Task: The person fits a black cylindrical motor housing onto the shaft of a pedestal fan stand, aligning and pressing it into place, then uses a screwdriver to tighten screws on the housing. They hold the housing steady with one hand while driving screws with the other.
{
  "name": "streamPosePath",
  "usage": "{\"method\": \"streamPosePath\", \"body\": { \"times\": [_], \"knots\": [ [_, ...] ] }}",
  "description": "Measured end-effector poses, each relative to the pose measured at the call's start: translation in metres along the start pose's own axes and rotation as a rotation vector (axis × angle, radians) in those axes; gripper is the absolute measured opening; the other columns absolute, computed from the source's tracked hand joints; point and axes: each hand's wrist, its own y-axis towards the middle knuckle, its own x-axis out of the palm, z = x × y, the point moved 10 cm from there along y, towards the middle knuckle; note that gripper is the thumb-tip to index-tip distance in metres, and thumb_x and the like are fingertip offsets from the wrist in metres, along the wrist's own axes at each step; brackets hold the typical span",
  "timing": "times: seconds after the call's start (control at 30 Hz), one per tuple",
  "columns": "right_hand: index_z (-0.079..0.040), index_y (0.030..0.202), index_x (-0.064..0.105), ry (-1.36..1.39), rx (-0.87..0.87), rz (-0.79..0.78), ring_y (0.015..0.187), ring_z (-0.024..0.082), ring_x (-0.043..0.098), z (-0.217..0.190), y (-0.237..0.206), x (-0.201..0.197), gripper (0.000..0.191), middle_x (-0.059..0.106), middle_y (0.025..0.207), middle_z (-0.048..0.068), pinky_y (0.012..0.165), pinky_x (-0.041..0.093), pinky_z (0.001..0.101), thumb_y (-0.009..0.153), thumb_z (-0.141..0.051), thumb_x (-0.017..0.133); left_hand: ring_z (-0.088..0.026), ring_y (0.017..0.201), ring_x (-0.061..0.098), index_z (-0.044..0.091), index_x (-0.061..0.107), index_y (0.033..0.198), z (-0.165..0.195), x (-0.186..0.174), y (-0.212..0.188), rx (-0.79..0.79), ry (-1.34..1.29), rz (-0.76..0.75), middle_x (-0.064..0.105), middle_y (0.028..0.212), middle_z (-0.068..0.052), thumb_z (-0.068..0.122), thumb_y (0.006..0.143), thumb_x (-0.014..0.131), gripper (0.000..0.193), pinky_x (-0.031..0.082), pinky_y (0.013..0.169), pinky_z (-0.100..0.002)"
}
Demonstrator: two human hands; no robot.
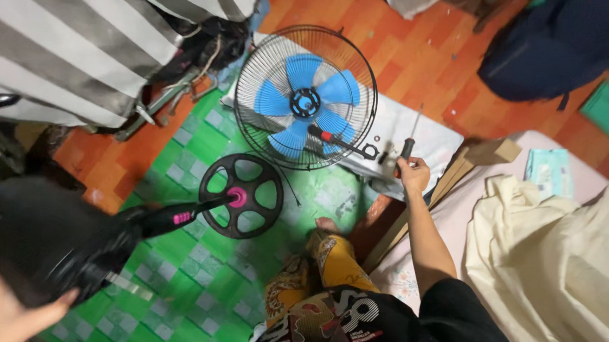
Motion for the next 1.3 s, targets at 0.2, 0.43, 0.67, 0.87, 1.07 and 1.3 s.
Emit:
{"method": "streamPosePath", "body": {
  "times": [0.2,0.43,0.67,0.87,1.07,1.3],
  "knots": [
    [0.001,0.096,0.069,0.312,-0.216,-0.231,0.051,0.006,0.058,-0.082,-0.042,0.023,0.025,0.067,0.064,-0.001,0.046,0.042,0.0232,0.085,-0.018,0.083,-0.049,0.16,0.0,0.003,0.007,0.164,0.009,-0.009,0.007,-0.184,-0.088,-0.102,-0.009,0.167,-0.037,0.032,0.042,0.093,0.152,0.012,0.131,-0.051],
    [-0.001,0.098,0.071,0.432,-0.373,-0.552,0.055,0.0,0.038,-0.17,-0.131,0.094,0.021,0.048,0.064,-0.011,0.049,0.028,0.021,0.087,-0.014,0.083,-0.054,0.155,-0.001,0.013,0.011,0.164,0.015,-0.014,0.019,-0.199,-0.108,-0.078,-0.008,0.166,-0.038,0.036,0.045,0.096,0.148,0.011,0.127,-0.057],
    [-0.003,0.099,0.07,0.434,-0.354,-0.883,0.058,0.0,0.041,-0.228,-0.249,0.147,0.014,0.048,0.066,-0.011,0.052,0.032,0.0199,0.09,-0.011,0.078,-0.05,0.157,-0.014,0.029,0.003,0.166,-0.008,0.003,0.015,-0.306,-0.199,-0.136,-0.023,0.168,-0.025,0.036,0.046,0.097,0.152,0.008,0.119,-0.074],
    [-0.005,0.099,0.07,0.501,-0.424,-1.119,0.06,-0.001,0.039,-0.269,-0.334,0.169,0.011,0.045,0.068,-0.013,0.054,0.03,0.0196,0.091,-0.006,0.077,-0.051,0.157,-0.016,0.032,0.005,0.166,-0.007,0.005,0.019,-0.302,-0.232,-0.138,-0.026,0.169,-0.02,0.031,0.047,0.098,0.151,0.008,0.116,-0.078],
    [-0.004,0.103,0.069,0.53,-0.486,-1.255,0.063,0.0,0.045,-0.312,-0.391,0.18,0.014,0.054,0.073,-0.011,0.058,0.036,0.019,0.091,-0.003,0.076,-0.05,0.156,-0.016,0.032,0.004,0.166,-0.008,0.005,0.021,-0.295,-0.258,-0.129,-0.028,0.167,-0.021,0.029,0.048,0.098,0.152,0.008,0.117,-0.077],
    [-0.003,0.106,0.067,0.532,-0.536,-1.386,0.068,0.001,0.054,-0.347,-0.432,0.182,0.015,0.063,0.08,-0.007,0.062,0.043,0.0187,0.093,-0.001,0.073,-0.051,0.155,-0.014,0.034,0.004,0.165,-0.008,0.006,0.025,-0.302,-0.21,-0.115,-0.027,0.166,-0.022,0.031,0.048,0.098,0.15,0.008,0.117,-0.077]
  ]
}}
